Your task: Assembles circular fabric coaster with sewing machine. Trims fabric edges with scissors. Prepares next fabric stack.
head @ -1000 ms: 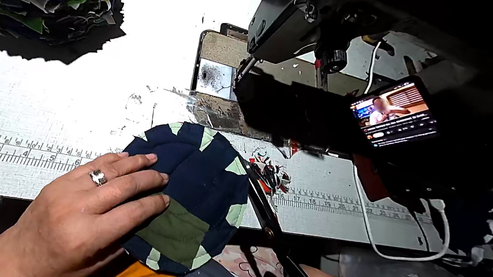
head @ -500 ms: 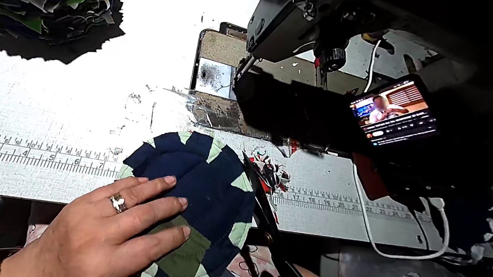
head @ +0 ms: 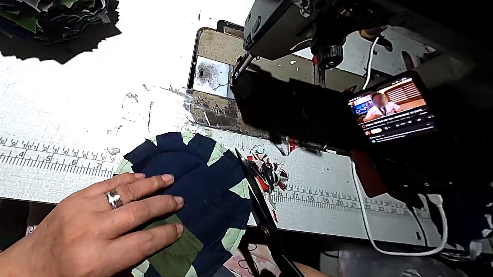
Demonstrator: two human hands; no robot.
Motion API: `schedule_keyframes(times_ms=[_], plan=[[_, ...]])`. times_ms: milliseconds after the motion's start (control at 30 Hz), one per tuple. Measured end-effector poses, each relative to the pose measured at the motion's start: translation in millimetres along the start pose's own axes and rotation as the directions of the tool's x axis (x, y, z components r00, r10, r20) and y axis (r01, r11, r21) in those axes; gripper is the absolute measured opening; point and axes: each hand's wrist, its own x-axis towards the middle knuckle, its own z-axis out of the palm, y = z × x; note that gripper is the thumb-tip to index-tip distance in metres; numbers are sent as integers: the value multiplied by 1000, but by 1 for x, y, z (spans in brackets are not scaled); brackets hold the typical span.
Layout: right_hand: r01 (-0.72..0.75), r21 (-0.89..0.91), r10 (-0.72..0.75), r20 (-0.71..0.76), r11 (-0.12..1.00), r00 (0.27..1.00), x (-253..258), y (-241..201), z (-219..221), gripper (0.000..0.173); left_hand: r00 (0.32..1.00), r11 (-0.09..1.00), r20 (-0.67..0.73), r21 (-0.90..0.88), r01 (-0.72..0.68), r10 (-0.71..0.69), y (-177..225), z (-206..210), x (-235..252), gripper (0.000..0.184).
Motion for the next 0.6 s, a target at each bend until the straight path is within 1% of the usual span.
schedule_keyframes(times_ms=[33,67,167,200,300,400,500,567,600], plan=[[11,13,-11,-33,1000,999,0,0,2,24,1000,1000,2,-1,-1,1,0,-1,0,28],[19,25,-18,-53,1000,998,-1,0,3,23,1000,1000,3,-4,-4,4,-1,-1,1,28],[4,45,-2,-39,999,999,-1,3,1,24,1000,1000,-3,5,-13,13,-2,-3,2,28],[-7,38,7,-8,999,1000,-1,5,-2,27,1000,1000,-4,10,-9,9,-3,-4,2,28],[-42,-3,42,86,999,995,-4,10,-8,48,1000,1000,-13,20,22,-22,-9,-11,2,27],[-28,10,27,102,1000,994,-9,3,-12,57,999,997,-27,63,47,-45,-17,-20,0,27],[37,-4,-37,44,999,998,-19,-11,-24,57,996,981,-31,173,92,-88,-22,-30,-6,26],[52,-85,-57,-61,995,997,-26,-21,-35,47,992,964,-32,233,129,-125,-24,-33,-5,26],[46,-134,-63,-125,990,990,-28,-26,-40,41,991,963,-20,231,136,-135,-24,-34,-3,31]])
